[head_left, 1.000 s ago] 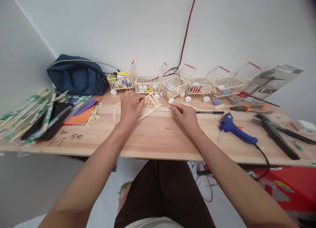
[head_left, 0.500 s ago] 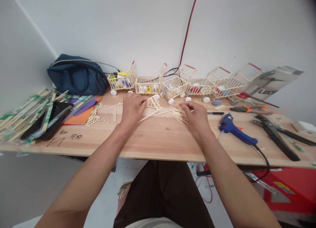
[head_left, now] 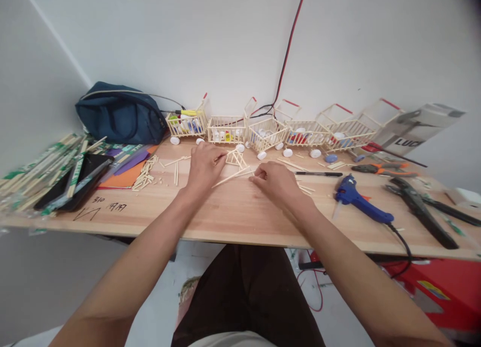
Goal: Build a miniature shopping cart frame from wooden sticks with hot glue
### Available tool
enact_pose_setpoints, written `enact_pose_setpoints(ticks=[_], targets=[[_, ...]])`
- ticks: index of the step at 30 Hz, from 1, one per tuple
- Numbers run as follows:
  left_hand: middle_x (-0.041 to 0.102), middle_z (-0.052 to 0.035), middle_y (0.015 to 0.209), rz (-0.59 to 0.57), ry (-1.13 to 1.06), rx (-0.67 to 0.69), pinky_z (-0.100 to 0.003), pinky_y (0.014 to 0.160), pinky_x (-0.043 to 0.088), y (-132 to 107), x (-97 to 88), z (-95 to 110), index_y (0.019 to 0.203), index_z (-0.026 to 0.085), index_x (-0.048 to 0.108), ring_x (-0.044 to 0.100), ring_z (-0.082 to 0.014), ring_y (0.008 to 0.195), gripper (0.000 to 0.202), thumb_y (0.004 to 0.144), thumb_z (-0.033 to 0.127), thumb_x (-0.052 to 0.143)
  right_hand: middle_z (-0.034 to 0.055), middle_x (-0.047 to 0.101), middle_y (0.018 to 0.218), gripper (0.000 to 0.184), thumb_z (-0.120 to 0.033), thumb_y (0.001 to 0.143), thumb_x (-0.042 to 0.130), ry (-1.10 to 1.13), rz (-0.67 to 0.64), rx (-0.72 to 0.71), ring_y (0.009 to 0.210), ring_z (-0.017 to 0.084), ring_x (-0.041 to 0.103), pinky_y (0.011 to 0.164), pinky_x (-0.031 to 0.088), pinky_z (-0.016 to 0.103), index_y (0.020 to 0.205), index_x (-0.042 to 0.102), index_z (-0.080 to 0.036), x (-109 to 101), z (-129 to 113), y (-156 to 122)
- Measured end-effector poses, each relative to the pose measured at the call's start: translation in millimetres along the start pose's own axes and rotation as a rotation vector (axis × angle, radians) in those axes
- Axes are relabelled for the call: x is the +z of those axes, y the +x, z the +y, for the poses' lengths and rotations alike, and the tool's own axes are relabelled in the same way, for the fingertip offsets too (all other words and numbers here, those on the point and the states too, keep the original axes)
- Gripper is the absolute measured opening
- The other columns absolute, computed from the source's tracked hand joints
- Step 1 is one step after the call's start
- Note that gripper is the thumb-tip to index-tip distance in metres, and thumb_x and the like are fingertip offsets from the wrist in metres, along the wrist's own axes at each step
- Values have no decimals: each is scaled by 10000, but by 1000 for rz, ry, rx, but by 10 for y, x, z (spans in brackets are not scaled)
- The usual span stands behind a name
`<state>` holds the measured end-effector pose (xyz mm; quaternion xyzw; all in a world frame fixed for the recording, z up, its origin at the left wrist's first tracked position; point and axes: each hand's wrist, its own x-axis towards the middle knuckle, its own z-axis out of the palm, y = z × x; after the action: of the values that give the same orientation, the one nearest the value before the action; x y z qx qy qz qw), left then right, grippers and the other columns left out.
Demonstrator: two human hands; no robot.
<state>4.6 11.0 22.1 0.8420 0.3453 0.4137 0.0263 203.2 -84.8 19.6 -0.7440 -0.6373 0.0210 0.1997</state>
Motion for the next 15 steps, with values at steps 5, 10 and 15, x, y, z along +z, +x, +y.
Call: enact_pose_setpoints(ticks=[5, 10, 15], targets=[[742, -37, 867, -17, 10, 15, -394, 853, 413, -2, 23, 9, 866, 228, 754, 585, -234, 903, 165, 895, 247, 593, 135, 729, 882, 173, -305, 863, 592, -162, -113, 73, 859, 266, 650, 671, 401, 332, 761, 676, -193, -14, -123, 140], [753, -47, 878, -83, 1, 13, -387, 802, 412, 1, 22, 38, 909, 237, 763, 610, -242, 907, 154, 884, 227, 612, 193, 733, 868, 163, -190, 822, 560, -240, -209, 128, 806, 289, 677, 625, 407, 336, 727, 690, -162, -112, -135, 159], [767, -39, 893, -138, -45, -8, -388, 815, 433, -1, 32, 43, 948, 227, 762, 646, -236, 892, 132, 853, 221, 671, 115, 723, 753, 81, -161, 756, 606, -157, -153, 114, 704, 241, 651, 578, 378, 307, 694, 649, -191, -202, 102, 42]])
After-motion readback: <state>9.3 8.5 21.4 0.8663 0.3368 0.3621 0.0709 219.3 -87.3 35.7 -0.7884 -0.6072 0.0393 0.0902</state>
